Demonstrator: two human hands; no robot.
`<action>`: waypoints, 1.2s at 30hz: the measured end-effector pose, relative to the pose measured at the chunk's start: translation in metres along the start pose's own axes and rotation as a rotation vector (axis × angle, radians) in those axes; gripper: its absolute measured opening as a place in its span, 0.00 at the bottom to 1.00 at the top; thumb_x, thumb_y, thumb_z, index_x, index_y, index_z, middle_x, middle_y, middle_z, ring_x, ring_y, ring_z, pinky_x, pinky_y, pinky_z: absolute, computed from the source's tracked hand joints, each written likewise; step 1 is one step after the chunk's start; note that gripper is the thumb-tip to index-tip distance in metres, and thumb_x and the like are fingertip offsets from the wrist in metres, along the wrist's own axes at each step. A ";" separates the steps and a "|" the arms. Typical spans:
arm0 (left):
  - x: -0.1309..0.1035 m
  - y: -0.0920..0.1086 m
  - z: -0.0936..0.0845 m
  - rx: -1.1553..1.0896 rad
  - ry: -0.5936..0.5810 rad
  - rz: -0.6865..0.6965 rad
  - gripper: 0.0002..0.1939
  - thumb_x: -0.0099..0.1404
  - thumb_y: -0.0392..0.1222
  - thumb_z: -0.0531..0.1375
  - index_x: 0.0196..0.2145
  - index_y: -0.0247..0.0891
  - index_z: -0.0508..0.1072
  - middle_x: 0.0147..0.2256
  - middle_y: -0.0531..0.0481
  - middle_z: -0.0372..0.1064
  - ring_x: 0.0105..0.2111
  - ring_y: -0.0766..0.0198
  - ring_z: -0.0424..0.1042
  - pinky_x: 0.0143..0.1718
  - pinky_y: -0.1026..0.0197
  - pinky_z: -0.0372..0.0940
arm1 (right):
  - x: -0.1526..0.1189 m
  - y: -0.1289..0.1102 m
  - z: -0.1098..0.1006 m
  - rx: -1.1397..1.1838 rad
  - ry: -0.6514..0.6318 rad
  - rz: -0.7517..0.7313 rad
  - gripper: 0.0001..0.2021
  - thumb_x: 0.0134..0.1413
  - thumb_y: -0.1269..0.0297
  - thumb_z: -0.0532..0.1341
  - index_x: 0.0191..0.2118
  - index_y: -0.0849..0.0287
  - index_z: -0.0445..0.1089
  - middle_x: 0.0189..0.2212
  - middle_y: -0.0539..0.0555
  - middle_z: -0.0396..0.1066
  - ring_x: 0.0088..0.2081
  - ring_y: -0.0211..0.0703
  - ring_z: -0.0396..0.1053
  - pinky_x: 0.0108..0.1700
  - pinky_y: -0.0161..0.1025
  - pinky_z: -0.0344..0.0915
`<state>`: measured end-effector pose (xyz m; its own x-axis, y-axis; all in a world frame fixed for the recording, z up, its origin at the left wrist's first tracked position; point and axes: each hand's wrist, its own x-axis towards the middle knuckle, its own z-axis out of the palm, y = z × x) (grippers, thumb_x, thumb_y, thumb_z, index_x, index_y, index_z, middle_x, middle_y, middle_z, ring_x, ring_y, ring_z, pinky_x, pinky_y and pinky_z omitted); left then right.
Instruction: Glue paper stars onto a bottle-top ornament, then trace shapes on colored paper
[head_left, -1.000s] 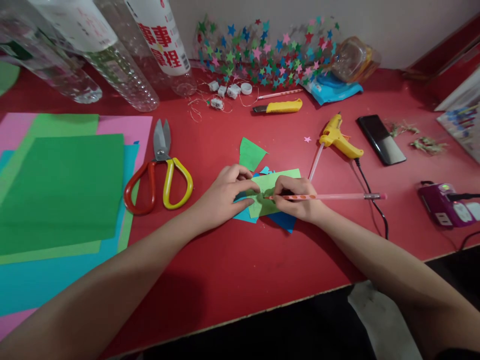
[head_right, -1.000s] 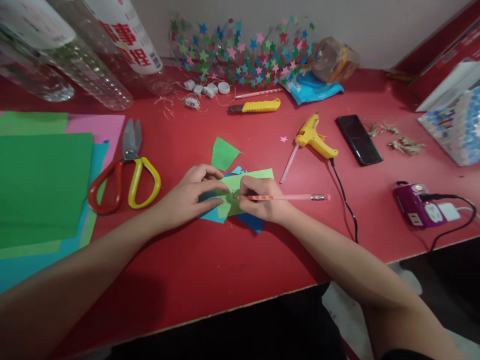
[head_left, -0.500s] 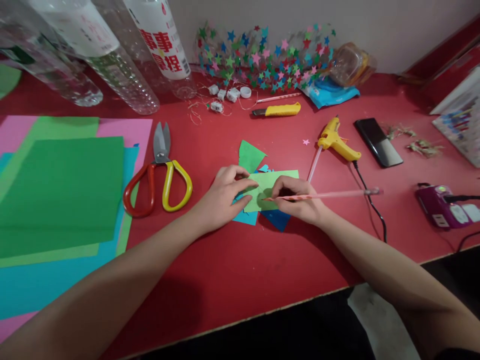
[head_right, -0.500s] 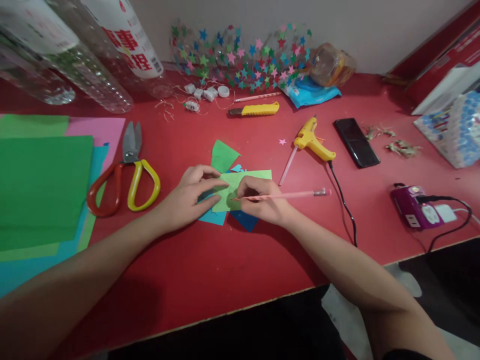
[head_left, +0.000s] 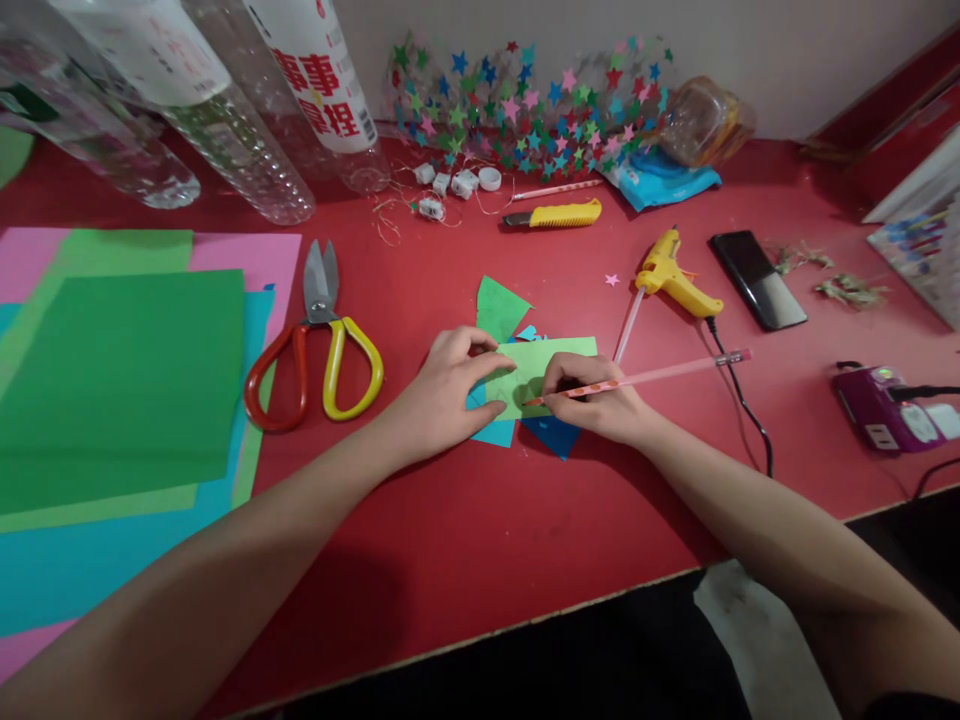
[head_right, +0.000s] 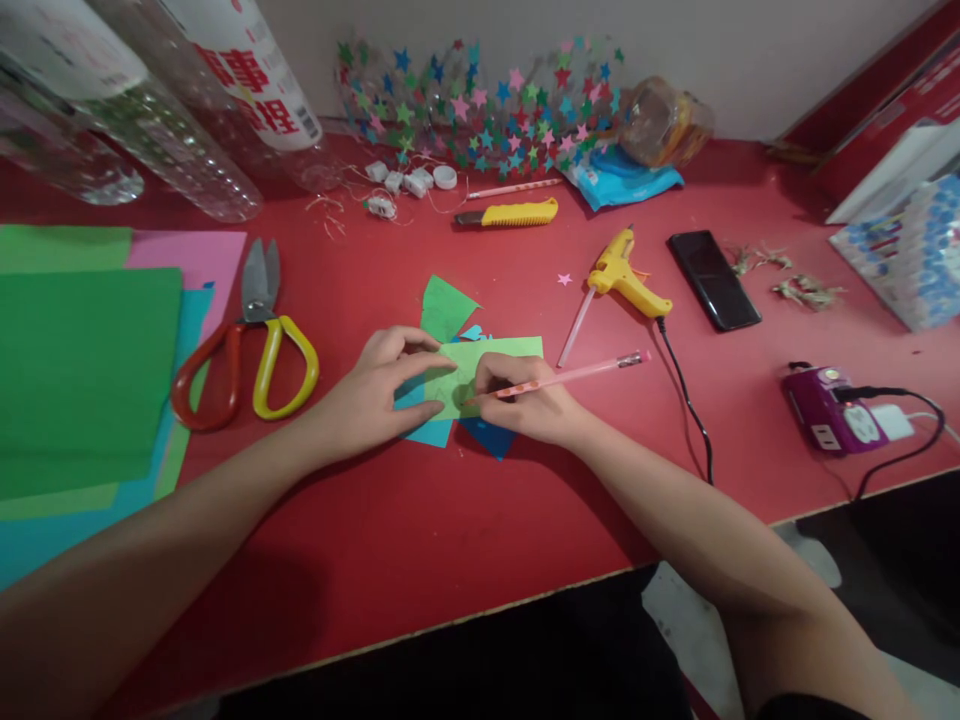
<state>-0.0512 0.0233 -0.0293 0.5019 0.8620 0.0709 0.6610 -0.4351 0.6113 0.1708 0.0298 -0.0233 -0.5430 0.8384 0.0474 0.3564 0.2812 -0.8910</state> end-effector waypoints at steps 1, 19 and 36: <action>0.000 0.000 0.000 -0.001 -0.004 -0.002 0.16 0.61 0.42 0.61 0.48 0.42 0.71 0.50 0.45 0.58 0.53 0.52 0.59 0.58 0.44 0.58 | 0.000 0.000 0.000 -0.005 -0.007 -0.002 0.04 0.44 0.73 0.57 0.23 0.59 0.62 0.20 0.46 0.62 0.22 0.31 0.57 0.24 0.30 0.52; 0.000 0.001 0.000 0.000 -0.004 -0.009 0.17 0.60 0.41 0.61 0.48 0.41 0.71 0.51 0.44 0.58 0.54 0.52 0.58 0.58 0.44 0.57 | 0.004 0.003 0.006 0.007 0.103 0.003 0.06 0.45 0.73 0.57 0.23 0.58 0.59 0.20 0.44 0.59 0.22 0.30 0.53 0.24 0.31 0.50; 0.000 0.001 0.000 0.001 -0.002 -0.005 0.17 0.61 0.42 0.61 0.48 0.41 0.72 0.50 0.44 0.58 0.54 0.52 0.58 0.58 0.44 0.57 | 0.001 0.010 0.002 -0.073 0.072 -0.099 0.06 0.38 0.74 0.54 0.22 0.57 0.56 0.19 0.44 0.57 0.22 0.31 0.53 0.24 0.32 0.48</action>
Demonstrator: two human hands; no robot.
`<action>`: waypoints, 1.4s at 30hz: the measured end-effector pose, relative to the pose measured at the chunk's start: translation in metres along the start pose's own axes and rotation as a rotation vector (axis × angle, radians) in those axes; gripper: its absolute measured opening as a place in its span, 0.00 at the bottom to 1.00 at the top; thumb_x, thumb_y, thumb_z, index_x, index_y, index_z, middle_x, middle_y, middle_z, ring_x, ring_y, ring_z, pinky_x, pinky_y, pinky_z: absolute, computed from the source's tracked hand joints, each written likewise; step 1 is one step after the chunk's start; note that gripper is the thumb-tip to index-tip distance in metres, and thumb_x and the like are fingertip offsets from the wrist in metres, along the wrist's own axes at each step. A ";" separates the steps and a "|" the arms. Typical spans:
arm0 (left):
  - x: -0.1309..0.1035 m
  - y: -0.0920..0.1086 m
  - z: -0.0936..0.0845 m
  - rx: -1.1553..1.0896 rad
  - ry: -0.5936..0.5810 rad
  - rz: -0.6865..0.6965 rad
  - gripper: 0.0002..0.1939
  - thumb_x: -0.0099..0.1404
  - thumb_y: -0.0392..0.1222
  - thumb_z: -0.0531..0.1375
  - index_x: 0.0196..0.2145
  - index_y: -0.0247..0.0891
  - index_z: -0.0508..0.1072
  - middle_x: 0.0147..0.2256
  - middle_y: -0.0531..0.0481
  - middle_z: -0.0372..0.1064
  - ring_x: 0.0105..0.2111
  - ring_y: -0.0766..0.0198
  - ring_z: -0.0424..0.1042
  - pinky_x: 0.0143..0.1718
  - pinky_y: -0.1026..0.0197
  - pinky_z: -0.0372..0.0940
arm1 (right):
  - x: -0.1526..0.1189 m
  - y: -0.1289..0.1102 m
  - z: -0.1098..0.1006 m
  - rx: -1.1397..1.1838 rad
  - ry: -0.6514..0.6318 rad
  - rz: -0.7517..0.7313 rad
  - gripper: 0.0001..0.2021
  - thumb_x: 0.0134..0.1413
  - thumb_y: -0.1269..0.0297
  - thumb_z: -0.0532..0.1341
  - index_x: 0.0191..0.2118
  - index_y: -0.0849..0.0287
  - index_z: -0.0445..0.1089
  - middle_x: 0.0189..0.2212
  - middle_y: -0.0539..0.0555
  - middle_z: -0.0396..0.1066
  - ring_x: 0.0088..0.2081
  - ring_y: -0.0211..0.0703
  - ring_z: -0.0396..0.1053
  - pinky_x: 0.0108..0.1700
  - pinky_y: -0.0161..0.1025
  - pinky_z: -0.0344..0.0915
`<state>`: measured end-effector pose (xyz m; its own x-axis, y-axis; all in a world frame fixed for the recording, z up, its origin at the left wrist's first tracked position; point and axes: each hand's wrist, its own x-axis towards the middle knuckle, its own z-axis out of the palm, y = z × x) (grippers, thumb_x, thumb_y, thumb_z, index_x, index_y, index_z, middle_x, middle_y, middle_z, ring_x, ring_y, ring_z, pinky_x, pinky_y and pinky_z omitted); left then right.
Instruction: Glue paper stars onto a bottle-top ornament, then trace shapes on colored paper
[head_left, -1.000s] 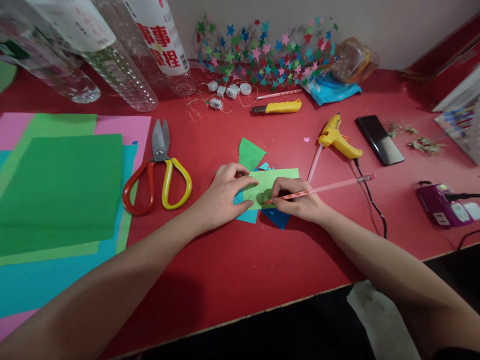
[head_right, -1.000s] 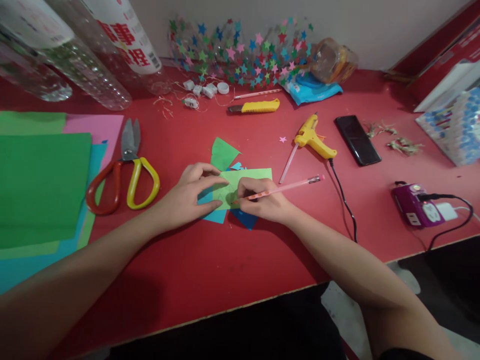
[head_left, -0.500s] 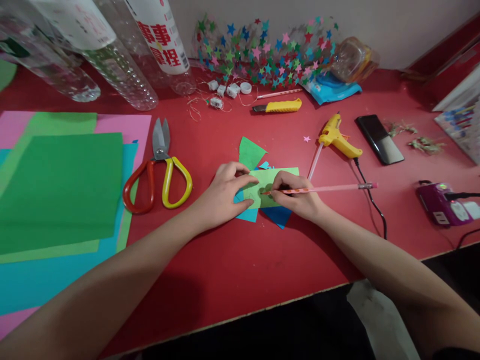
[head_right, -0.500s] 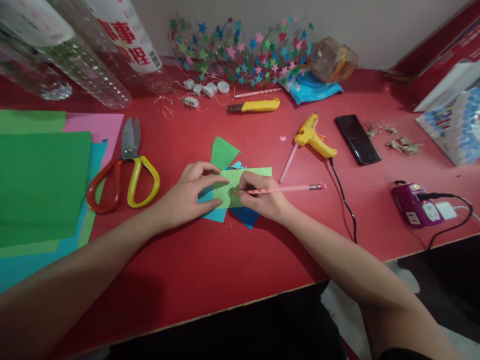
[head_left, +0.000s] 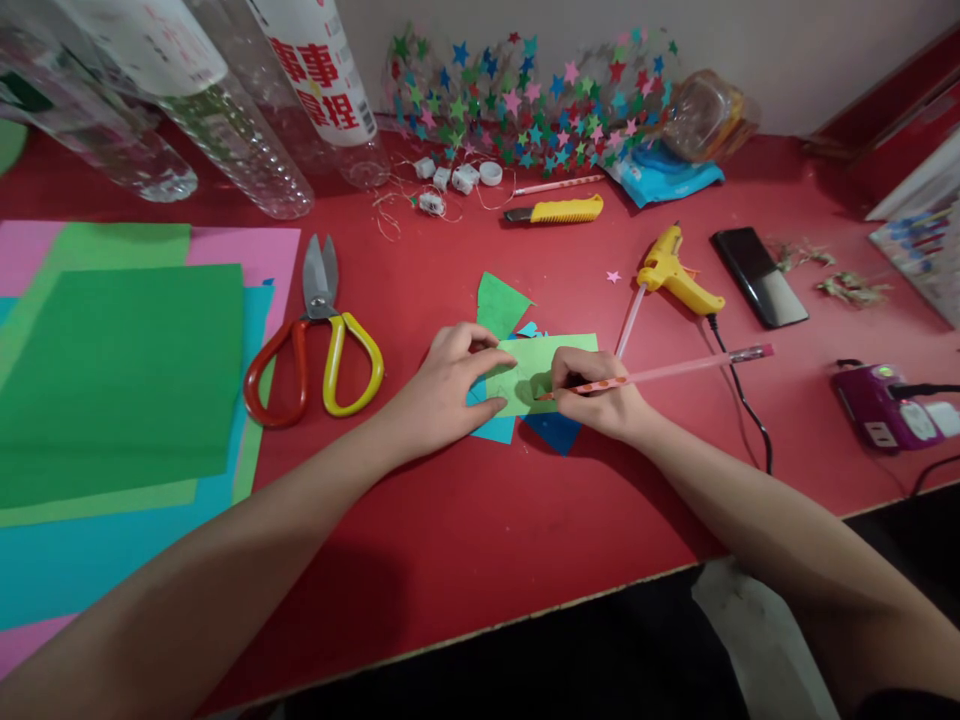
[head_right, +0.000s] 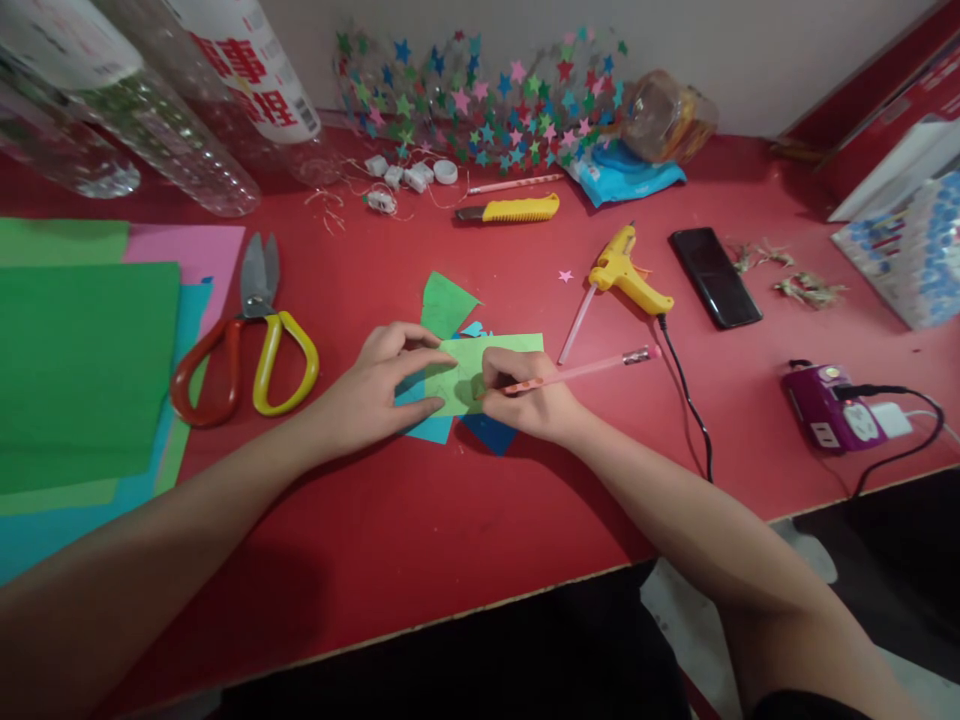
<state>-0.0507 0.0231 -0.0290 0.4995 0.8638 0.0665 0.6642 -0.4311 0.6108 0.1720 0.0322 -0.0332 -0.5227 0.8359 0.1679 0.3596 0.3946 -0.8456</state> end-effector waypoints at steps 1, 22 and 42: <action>0.000 0.000 0.000 -0.002 0.000 -0.001 0.16 0.61 0.42 0.61 0.48 0.41 0.72 0.50 0.45 0.58 0.53 0.52 0.58 0.58 0.44 0.57 | 0.000 -0.001 0.000 0.003 -0.005 0.007 0.06 0.39 0.74 0.54 0.22 0.57 0.56 0.19 0.44 0.56 0.22 0.32 0.53 0.23 0.32 0.48; 0.000 0.001 -0.001 -0.019 0.003 0.002 0.16 0.61 0.43 0.61 0.47 0.42 0.71 0.50 0.45 0.58 0.53 0.52 0.58 0.58 0.44 0.58 | -0.001 -0.012 0.005 -0.012 -0.064 -0.064 0.06 0.48 0.74 0.56 0.25 0.58 0.61 0.20 0.45 0.60 0.22 0.30 0.55 0.25 0.29 0.52; -0.001 0.000 0.000 0.016 0.000 0.008 0.17 0.62 0.42 0.61 0.49 0.41 0.71 0.51 0.45 0.58 0.54 0.53 0.58 0.58 0.45 0.58 | -0.004 -0.008 0.006 -0.062 0.149 0.071 0.06 0.42 0.73 0.55 0.21 0.57 0.57 0.17 0.43 0.55 0.20 0.29 0.50 0.21 0.30 0.48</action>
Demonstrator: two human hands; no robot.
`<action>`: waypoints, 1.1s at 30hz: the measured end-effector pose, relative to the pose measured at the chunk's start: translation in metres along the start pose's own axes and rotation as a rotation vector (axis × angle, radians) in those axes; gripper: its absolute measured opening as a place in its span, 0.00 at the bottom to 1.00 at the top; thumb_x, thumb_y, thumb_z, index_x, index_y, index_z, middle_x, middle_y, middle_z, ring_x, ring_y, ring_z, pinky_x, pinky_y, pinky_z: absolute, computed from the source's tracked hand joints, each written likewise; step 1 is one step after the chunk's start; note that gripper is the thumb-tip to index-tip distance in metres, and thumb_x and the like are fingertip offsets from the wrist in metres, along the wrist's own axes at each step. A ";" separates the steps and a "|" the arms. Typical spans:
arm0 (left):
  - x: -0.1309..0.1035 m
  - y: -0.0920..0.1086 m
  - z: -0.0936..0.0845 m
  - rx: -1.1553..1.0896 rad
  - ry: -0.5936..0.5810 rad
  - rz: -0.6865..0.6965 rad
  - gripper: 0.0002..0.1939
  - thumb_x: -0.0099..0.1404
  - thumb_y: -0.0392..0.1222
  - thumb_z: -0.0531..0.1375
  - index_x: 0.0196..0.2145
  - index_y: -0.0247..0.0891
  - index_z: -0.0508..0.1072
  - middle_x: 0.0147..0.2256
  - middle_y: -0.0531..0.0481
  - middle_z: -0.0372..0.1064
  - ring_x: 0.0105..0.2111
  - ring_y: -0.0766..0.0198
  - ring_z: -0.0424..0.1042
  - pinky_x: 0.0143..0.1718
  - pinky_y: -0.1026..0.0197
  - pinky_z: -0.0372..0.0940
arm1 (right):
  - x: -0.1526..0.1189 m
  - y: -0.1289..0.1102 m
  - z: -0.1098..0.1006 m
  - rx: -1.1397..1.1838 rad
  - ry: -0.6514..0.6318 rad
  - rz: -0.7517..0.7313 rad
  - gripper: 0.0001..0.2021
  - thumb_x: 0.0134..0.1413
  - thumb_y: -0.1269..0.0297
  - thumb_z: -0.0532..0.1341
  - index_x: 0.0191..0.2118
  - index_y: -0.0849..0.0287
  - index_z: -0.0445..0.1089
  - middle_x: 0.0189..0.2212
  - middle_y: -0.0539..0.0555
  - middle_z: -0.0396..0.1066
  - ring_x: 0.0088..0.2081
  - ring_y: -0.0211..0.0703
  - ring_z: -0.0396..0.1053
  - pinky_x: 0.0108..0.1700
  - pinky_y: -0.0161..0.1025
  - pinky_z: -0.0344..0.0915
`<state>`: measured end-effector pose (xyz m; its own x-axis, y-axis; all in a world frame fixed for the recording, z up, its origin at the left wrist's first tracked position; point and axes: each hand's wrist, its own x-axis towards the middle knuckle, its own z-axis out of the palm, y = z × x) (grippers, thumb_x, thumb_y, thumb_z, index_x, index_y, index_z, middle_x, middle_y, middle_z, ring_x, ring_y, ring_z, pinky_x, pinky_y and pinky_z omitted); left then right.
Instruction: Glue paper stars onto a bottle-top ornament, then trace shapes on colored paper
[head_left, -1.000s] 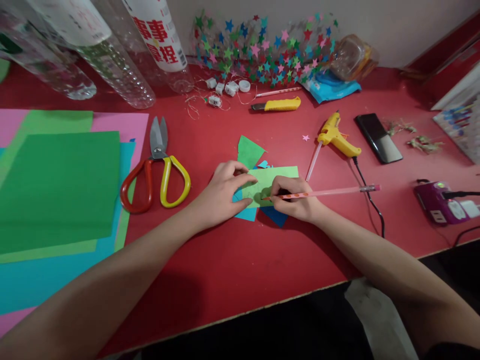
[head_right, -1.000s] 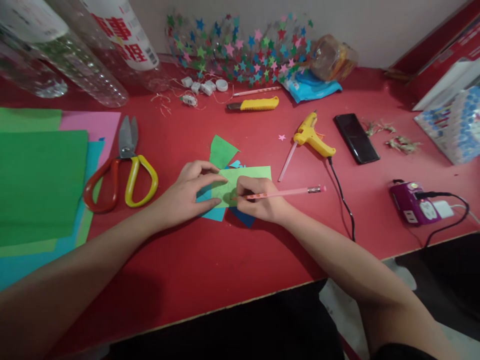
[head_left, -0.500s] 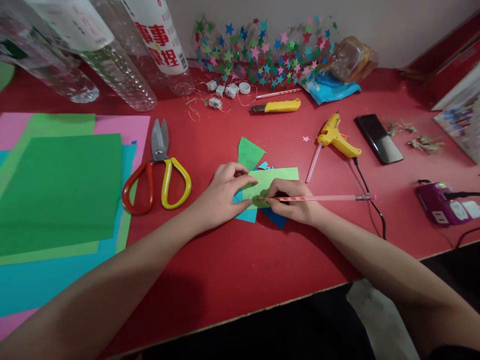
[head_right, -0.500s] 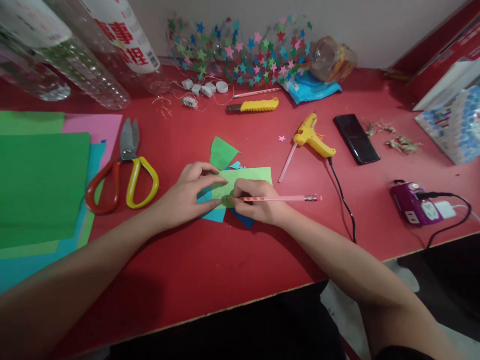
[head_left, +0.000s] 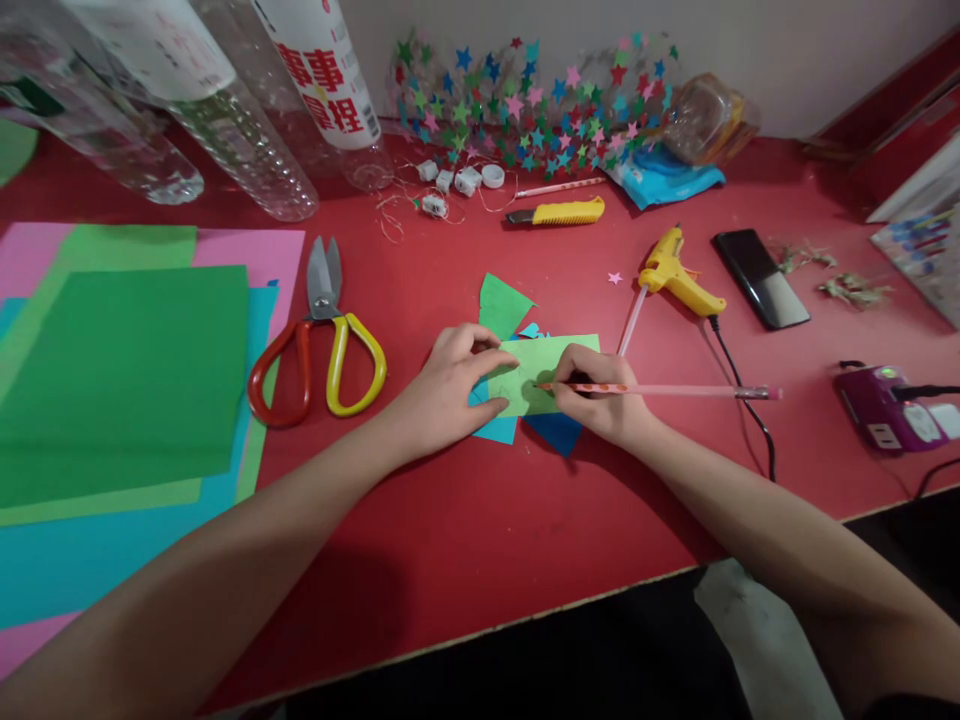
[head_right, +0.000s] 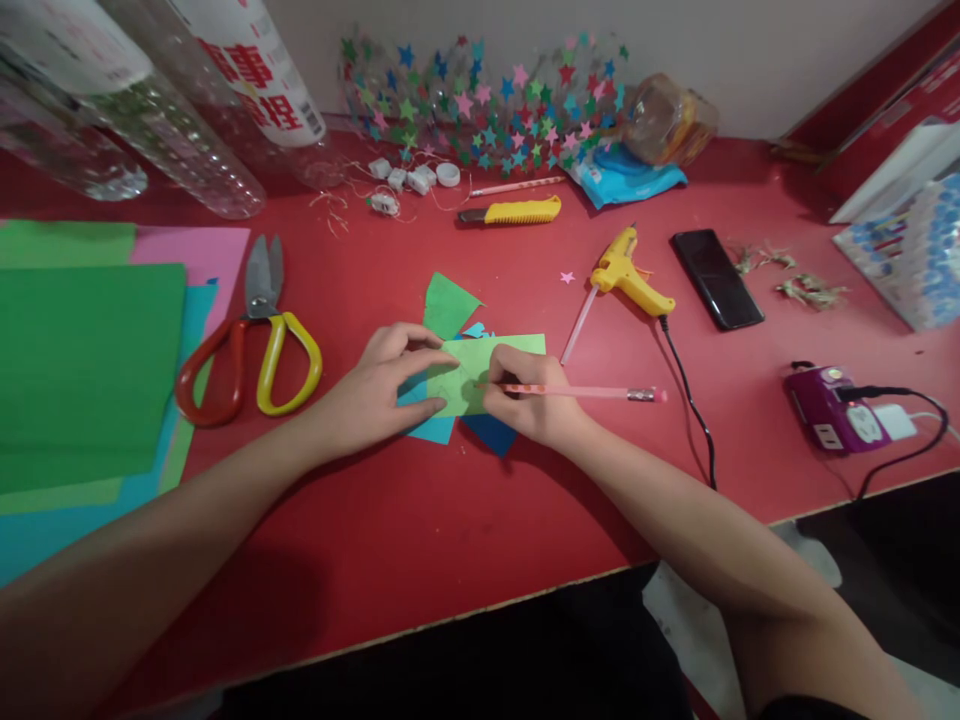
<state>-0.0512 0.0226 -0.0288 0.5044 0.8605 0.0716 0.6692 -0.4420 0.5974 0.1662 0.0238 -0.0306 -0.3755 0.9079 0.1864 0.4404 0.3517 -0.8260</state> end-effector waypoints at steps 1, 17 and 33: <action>0.000 0.000 0.000 0.000 0.001 0.002 0.17 0.62 0.42 0.61 0.49 0.41 0.71 0.51 0.45 0.58 0.54 0.53 0.58 0.58 0.45 0.58 | 0.000 0.000 0.000 -0.005 0.007 0.006 0.06 0.42 0.73 0.55 0.21 0.57 0.57 0.17 0.44 0.55 0.20 0.29 0.50 0.21 0.30 0.48; 0.001 -0.001 0.000 -0.011 -0.002 -0.006 0.17 0.61 0.43 0.61 0.49 0.40 0.72 0.50 0.44 0.58 0.54 0.52 0.58 0.58 0.46 0.58 | -0.001 -0.002 -0.003 -0.008 -0.135 -0.205 0.07 0.44 0.75 0.54 0.22 0.58 0.57 0.18 0.44 0.56 0.20 0.29 0.53 0.23 0.29 0.50; 0.000 -0.004 0.002 -0.025 0.008 0.003 0.17 0.61 0.44 0.60 0.48 0.41 0.71 0.51 0.44 0.58 0.53 0.51 0.59 0.58 0.42 0.58 | 0.003 -0.003 -0.003 0.104 -0.182 -0.082 0.06 0.45 0.75 0.55 0.23 0.58 0.59 0.19 0.45 0.60 0.21 0.30 0.55 0.23 0.29 0.53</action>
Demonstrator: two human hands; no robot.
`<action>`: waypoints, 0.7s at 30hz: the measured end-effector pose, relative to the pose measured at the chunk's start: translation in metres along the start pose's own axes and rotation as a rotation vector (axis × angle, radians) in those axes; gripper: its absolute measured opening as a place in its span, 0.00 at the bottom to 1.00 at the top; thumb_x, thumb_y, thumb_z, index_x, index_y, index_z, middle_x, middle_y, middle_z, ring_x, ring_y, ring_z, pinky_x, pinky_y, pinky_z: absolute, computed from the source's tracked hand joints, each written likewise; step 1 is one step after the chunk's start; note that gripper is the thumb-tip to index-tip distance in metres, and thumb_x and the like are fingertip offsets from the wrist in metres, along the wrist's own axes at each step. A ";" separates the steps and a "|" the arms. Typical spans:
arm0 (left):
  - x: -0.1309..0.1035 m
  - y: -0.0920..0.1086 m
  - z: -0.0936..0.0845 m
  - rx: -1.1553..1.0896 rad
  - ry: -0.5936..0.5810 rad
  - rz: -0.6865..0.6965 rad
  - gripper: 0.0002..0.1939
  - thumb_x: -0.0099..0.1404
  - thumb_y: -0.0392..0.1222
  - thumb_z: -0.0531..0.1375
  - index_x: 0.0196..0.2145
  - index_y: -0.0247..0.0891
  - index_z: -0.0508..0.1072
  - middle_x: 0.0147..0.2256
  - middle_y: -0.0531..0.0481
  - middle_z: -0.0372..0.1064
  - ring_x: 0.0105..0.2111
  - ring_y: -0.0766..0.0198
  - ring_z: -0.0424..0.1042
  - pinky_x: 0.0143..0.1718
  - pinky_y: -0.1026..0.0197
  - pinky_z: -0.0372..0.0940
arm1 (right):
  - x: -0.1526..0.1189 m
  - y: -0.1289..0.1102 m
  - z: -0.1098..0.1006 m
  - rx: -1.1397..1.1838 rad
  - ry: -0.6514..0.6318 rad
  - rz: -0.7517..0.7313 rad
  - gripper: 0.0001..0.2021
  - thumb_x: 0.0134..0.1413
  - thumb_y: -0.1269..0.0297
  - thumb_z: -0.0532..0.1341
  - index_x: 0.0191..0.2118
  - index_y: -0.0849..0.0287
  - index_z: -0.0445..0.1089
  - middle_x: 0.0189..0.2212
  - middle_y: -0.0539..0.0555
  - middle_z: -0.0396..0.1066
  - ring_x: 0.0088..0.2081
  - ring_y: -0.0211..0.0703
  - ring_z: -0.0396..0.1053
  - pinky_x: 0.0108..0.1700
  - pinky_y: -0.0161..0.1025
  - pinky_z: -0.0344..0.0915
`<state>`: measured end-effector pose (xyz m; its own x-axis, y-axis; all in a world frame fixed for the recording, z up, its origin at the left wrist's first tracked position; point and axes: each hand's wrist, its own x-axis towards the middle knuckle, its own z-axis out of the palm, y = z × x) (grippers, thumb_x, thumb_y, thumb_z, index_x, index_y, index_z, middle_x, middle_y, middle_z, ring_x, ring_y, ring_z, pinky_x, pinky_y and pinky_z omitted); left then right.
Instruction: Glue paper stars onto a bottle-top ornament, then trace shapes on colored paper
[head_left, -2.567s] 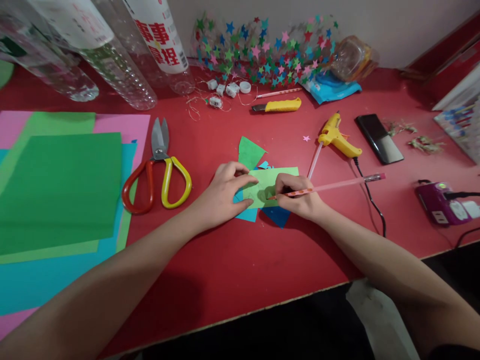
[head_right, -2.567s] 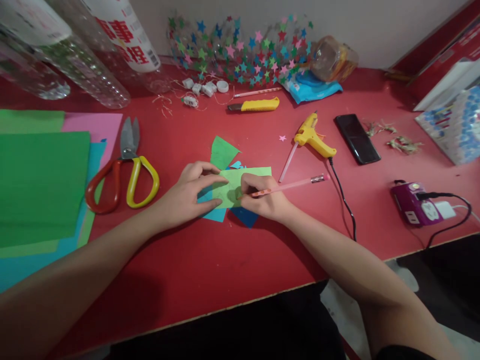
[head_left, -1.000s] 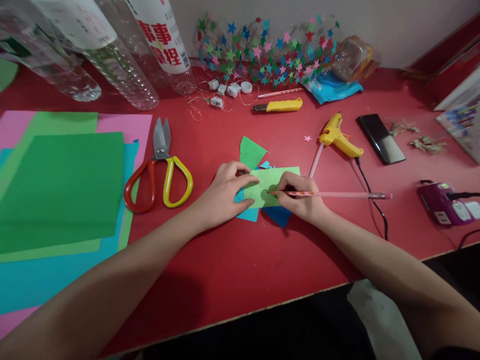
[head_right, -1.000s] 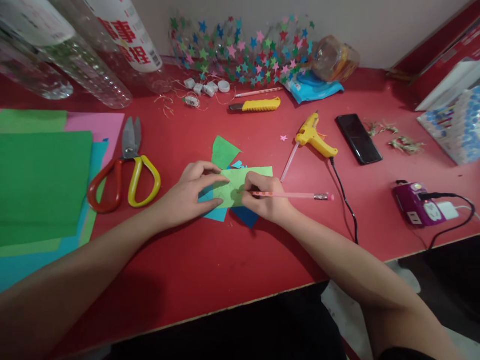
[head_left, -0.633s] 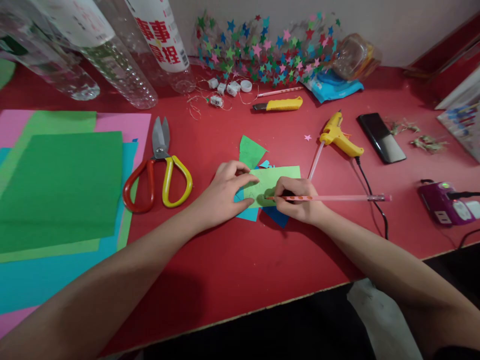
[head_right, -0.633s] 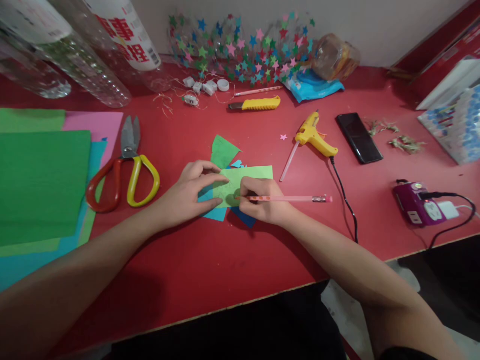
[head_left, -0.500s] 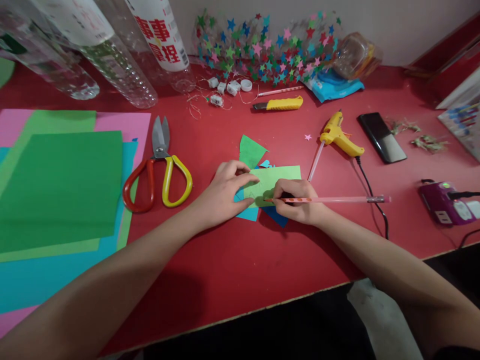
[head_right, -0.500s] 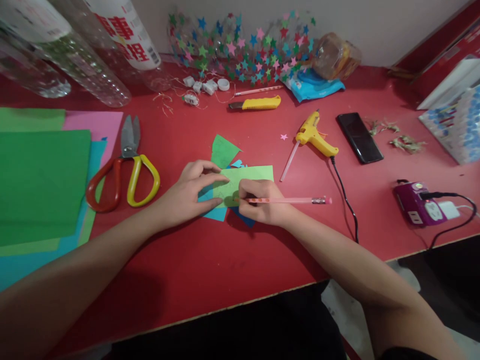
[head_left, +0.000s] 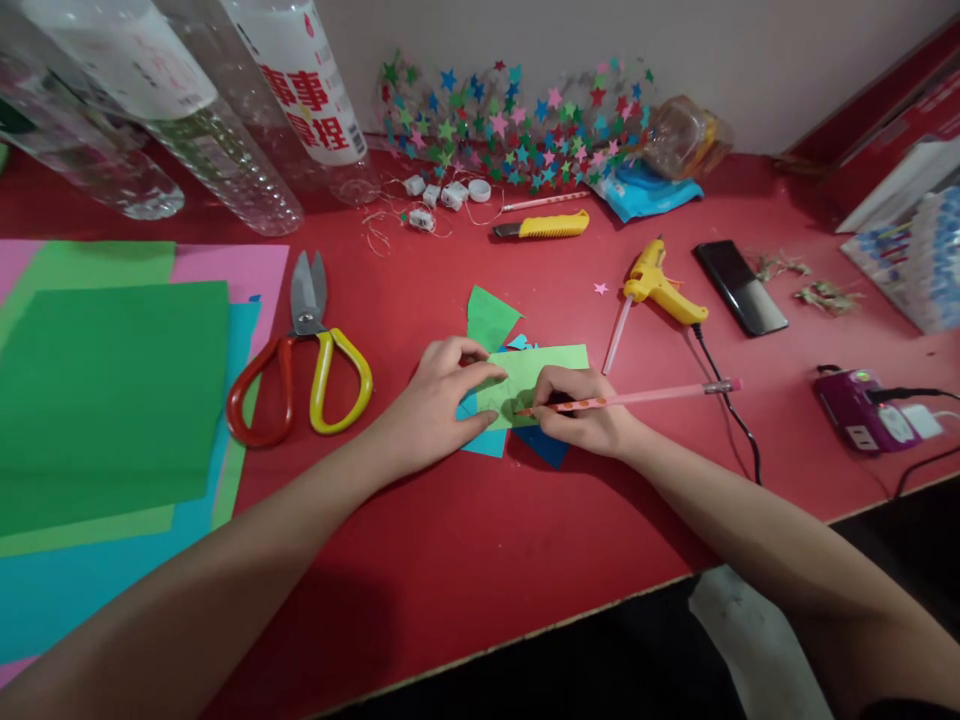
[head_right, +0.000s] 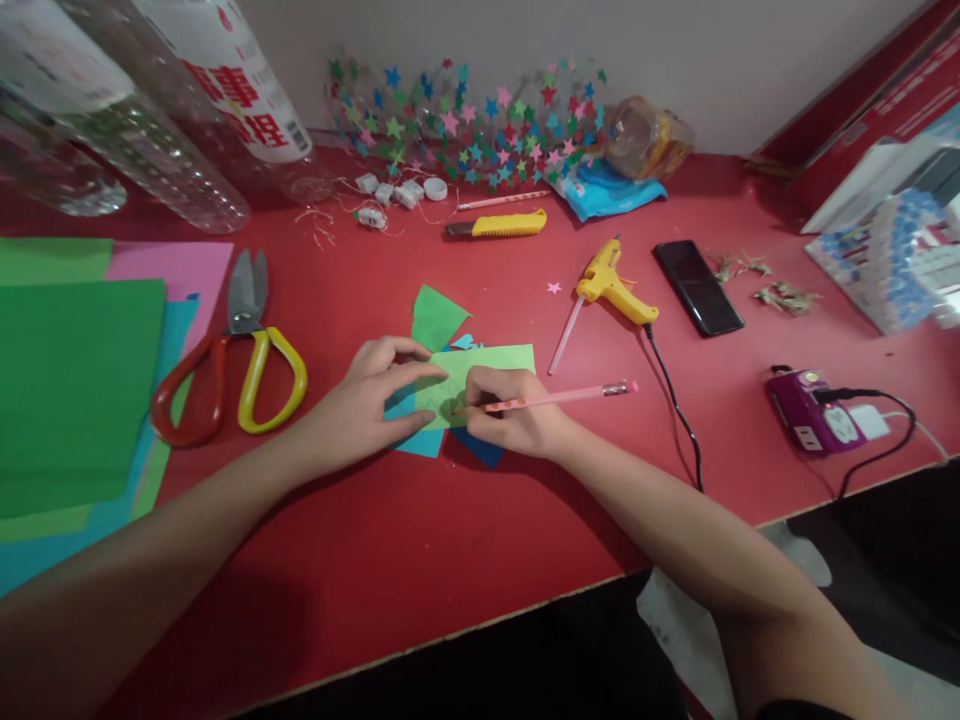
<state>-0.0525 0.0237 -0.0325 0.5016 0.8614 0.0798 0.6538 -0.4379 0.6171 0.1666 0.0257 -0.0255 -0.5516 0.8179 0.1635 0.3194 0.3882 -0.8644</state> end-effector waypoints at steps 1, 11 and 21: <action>0.000 0.000 0.000 0.003 -0.002 0.001 0.17 0.61 0.44 0.60 0.49 0.41 0.71 0.51 0.44 0.58 0.53 0.51 0.59 0.58 0.42 0.58 | 0.000 0.000 0.000 -0.009 0.001 -0.005 0.06 0.46 0.74 0.55 0.23 0.58 0.59 0.19 0.45 0.60 0.21 0.30 0.55 0.24 0.29 0.53; 0.000 0.000 0.000 0.018 0.010 0.020 0.17 0.62 0.43 0.60 0.49 0.42 0.71 0.51 0.45 0.58 0.53 0.52 0.59 0.58 0.44 0.58 | 0.000 0.000 0.000 0.018 -0.031 0.003 0.07 0.45 0.73 0.56 0.22 0.58 0.59 0.19 0.45 0.60 0.21 0.30 0.55 0.23 0.30 0.52; -0.002 0.001 0.000 -0.024 -0.002 -0.002 0.22 0.60 0.42 0.60 0.53 0.41 0.69 0.53 0.43 0.55 0.55 0.49 0.57 0.59 0.42 0.56 | 0.004 0.001 -0.003 0.416 0.162 0.313 0.06 0.56 0.62 0.57 0.33 0.56 0.60 0.19 0.44 0.68 0.18 0.32 0.63 0.21 0.30 0.60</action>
<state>-0.0530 0.0220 -0.0320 0.5010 0.8620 0.0769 0.6412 -0.4294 0.6359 0.1672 0.0310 -0.0244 -0.3427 0.9352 -0.0892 0.0996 -0.0583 -0.9933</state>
